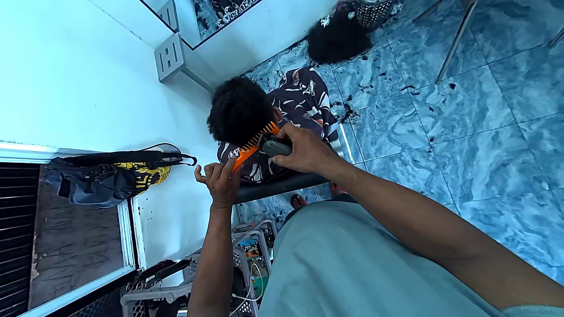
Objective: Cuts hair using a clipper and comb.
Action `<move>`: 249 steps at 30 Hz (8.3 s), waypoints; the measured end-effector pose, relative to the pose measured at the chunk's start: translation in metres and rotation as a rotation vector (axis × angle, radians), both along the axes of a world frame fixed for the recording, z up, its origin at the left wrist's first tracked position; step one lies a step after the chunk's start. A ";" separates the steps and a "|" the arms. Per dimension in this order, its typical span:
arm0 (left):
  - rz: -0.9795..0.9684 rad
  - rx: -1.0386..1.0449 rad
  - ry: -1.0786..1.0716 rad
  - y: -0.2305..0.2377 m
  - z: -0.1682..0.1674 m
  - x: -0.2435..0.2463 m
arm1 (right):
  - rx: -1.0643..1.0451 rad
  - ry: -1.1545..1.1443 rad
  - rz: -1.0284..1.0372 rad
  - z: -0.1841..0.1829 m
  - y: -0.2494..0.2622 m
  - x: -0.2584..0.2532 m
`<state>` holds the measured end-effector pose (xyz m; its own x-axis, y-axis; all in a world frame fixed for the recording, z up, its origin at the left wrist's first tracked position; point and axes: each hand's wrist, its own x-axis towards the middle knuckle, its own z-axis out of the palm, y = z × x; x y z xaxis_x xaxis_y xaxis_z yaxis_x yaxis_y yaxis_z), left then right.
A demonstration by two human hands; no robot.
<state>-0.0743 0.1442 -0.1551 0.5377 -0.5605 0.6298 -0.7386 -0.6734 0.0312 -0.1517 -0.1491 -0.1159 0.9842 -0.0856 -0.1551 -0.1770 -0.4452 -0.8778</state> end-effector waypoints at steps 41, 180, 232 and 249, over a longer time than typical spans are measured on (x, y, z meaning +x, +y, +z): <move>0.052 0.031 -0.081 -0.047 0.021 -0.035 | 0.031 0.013 0.103 -0.008 -0.054 0.025; 0.016 0.119 -0.008 -0.050 0.036 -0.045 | -0.013 0.070 0.181 0.002 -0.081 0.028; -0.911 0.711 -0.123 -0.019 0.098 0.092 | 0.836 -0.437 -1.213 -0.106 0.160 -0.129; -0.683 0.529 -0.187 -0.047 0.132 0.085 | 0.055 -0.113 -0.432 -0.010 0.013 -0.026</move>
<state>0.0104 0.0976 -0.0233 -0.1069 -0.9646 0.2409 -0.9465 0.0245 -0.3217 -0.1777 -0.1361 -0.1264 0.8707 -0.4875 -0.0649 -0.2387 -0.3036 -0.9224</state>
